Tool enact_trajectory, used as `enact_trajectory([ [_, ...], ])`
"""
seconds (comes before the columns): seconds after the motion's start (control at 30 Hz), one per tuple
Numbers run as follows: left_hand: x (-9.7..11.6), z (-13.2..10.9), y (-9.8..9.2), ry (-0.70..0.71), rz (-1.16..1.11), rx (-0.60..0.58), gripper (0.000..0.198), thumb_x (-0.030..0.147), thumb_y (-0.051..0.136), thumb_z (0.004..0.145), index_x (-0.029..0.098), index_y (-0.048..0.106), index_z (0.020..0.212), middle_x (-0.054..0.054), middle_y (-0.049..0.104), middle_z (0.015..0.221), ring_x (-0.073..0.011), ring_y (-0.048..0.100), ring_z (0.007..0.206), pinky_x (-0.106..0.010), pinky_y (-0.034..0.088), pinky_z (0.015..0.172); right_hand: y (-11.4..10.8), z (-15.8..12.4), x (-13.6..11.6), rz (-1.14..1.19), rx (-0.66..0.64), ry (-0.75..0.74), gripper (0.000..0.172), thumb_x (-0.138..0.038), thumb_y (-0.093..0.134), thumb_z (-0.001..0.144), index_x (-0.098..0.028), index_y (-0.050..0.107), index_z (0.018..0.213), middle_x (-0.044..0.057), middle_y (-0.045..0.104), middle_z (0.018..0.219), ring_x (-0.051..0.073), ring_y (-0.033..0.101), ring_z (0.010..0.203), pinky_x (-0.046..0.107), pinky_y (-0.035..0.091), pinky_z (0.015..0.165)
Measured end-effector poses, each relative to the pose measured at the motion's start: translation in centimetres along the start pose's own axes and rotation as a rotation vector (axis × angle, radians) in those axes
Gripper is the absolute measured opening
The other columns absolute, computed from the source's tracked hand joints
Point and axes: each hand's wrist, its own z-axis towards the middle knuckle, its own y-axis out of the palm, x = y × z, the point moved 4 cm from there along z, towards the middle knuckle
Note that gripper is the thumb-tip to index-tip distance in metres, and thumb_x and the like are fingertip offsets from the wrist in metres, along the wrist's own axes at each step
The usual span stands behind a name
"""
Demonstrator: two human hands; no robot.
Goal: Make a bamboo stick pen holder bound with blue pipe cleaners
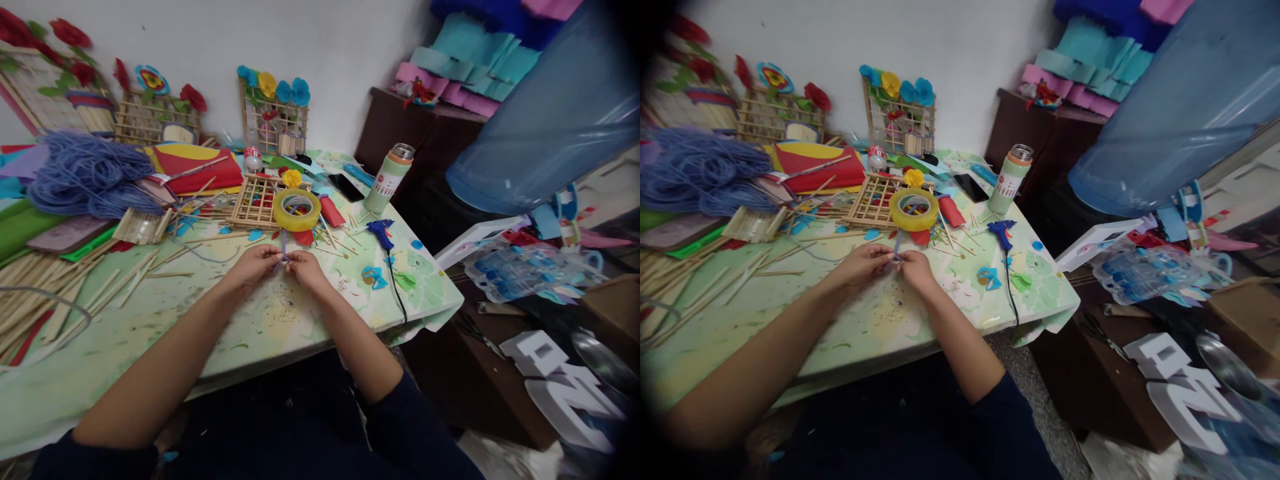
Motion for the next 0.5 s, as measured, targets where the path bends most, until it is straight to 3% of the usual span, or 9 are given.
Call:
enact_trajectory([
  [0.13, 0.6, -0.3, 0.0, 0.022, 0.089, -0.036, 0.024, 0.033, 0.069, 0.059, 0.015, 0.064, 0.072, 0.004, 0.046, 0.048, -0.0076, 0.035, 0.042, -0.022, 0.024, 0.042, -0.6, 0.2, 0.3, -0.034, 0.08, 0.045, 0.019, -0.014, 0.047, 0.066, -0.016, 0.065, 0.068, -0.004, 0.051, 0.052, 0.01, 0.046, 0.052, 0.02, 0.034, 0.051],
  [0.3, 1.1, -0.2, -0.4, 0.063, 0.201, -0.002, 0.021, 0.031, 0.069, 0.057, 0.016, 0.066, 0.071, 0.002, 0.052, 0.053, -0.0093, 0.039, 0.046, -0.023, 0.026, 0.045, -0.6, 0.3, -0.1, -0.105, 0.086, -0.014, 0.017, -0.025, 0.055, 0.073, -0.016, 0.062, 0.062, -0.004, 0.054, 0.055, 0.009, 0.047, 0.055, 0.02, 0.034, 0.053],
  [0.5, 1.0, 0.2, -1.0, 0.086, 0.28, 0.046, 0.021, 0.031, 0.071, 0.055, 0.016, 0.07, 0.07, -0.002, 0.062, 0.06, -0.0143, 0.051, 0.055, -0.025, 0.036, 0.052, -0.7, 0.3, -0.3, -0.211, 0.087, -0.032, 0.015, -0.023, 0.055, 0.075, -0.016, 0.063, 0.064, -0.003, 0.057, 0.058, 0.01, 0.049, 0.057, 0.021, 0.035, 0.057],
])
